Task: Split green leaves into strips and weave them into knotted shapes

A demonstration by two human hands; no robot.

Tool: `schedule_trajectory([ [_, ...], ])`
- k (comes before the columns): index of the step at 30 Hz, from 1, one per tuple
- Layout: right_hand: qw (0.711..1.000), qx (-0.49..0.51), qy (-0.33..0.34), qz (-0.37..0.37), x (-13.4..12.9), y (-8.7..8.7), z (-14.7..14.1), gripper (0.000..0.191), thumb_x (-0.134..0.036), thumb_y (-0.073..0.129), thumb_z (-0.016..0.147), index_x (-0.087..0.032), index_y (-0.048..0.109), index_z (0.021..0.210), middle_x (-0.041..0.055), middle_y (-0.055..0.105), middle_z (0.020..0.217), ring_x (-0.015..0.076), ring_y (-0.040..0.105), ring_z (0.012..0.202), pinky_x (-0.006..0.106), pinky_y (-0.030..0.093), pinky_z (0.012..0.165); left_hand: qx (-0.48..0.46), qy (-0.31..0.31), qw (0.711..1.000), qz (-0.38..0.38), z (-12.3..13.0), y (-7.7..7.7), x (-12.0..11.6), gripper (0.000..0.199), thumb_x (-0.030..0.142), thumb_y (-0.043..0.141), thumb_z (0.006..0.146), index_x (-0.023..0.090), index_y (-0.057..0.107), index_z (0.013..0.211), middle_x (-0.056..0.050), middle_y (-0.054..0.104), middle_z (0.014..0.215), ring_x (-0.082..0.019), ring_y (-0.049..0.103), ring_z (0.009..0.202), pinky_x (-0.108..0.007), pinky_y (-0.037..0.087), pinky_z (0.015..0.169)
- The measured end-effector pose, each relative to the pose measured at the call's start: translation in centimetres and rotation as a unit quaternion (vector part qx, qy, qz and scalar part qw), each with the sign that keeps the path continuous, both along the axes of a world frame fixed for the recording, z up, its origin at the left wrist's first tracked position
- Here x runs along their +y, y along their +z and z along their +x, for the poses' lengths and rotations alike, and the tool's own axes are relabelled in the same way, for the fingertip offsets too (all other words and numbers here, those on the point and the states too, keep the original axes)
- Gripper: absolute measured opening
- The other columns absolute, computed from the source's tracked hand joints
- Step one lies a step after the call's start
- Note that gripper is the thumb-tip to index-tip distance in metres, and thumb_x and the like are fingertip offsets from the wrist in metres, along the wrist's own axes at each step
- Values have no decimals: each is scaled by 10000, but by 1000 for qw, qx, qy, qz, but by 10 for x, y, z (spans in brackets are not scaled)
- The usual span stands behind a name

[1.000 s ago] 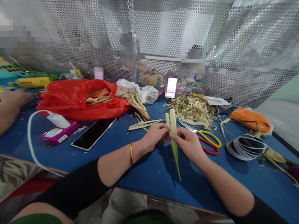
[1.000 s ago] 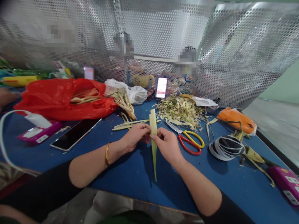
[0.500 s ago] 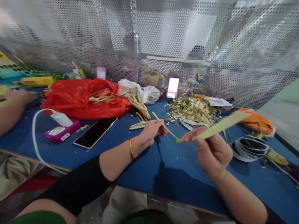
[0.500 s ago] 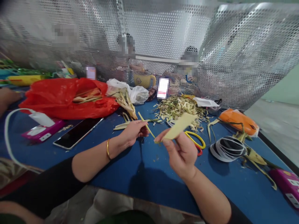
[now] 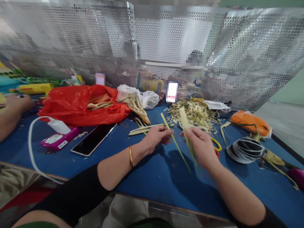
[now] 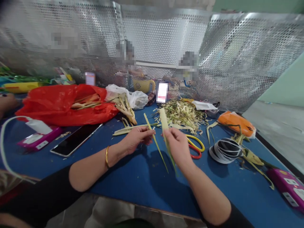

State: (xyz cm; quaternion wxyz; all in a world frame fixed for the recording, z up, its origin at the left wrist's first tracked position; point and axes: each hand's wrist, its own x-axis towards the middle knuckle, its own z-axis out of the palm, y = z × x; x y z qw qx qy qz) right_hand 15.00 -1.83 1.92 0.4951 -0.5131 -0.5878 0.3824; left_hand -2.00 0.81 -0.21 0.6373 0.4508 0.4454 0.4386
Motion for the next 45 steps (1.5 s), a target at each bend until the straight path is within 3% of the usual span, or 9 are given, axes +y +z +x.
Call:
schedule_trajectory([
  [5,986,-42,110,-117,-1,-24,-16,261,-481,503,857,-225,462,829,-34,596,682,115,542,441,242,418,435,15,-30,999,27,3,-1,-7,311,409,769,646,129,637,679,-4,608,573,-91,543,503,-206,415,509],
  [13,963,-238,117,-41,-1,-26,-13,252,-390,433,893,-225,421,703,-43,459,574,125,424,531,235,319,501,-15,26,999,41,1,2,-6,405,544,652,727,140,633,749,71,417,528,-44,363,412,-186,300,429],
  [24,955,-247,158,-44,1,-21,-8,368,-475,389,911,-194,572,758,-31,455,579,123,401,536,232,293,491,-25,-28,999,37,4,-2,-5,324,462,652,742,147,606,682,74,388,475,-57,350,414,-197,300,435],
  [27,954,-278,107,9,2,-14,-2,344,-440,392,920,-201,608,800,-35,459,568,126,414,540,236,302,514,-49,25,997,50,-4,4,3,286,407,691,707,160,557,656,80,386,484,-52,342,406,-193,300,423],
  [30,947,-309,21,82,4,-8,5,305,-410,435,906,-202,634,805,-18,509,589,140,462,567,244,316,536,-47,157,983,85,-24,15,17,214,362,647,741,156,595,722,78,401,514,-49,360,412,-184,302,424],
  [33,926,-352,28,138,8,-4,10,263,-359,456,899,-209,665,845,21,615,715,166,549,663,251,354,582,110,192,967,127,-50,25,31,141,294,604,771,159,643,790,46,506,551,-75,455,456,-199,355,465],
  [35,898,-405,99,138,9,-4,10,249,-313,459,900,-224,691,899,35,658,804,173,588,713,255,375,615,281,152,929,185,-62,27,37,106,260,621,755,174,674,784,13,605,611,-110,550,546,-223,409,547],
  [40,816,-513,231,131,6,-7,4,234,-246,486,914,-221,717,945,54,665,843,186,606,788,275,393,683,614,40,749,248,-67,17,37,139,313,695,708,211,722,799,-49,706,826,-220,627,819,-280,414,659],
  [45,814,-510,237,146,7,-11,3,212,-295,530,910,-193,699,988,72,663,906,206,602,873,297,422,764,667,0,711,222,-64,8,35,59,262,678,713,205,693,705,-64,698,794,-224,633,819,-271,411,656],
])
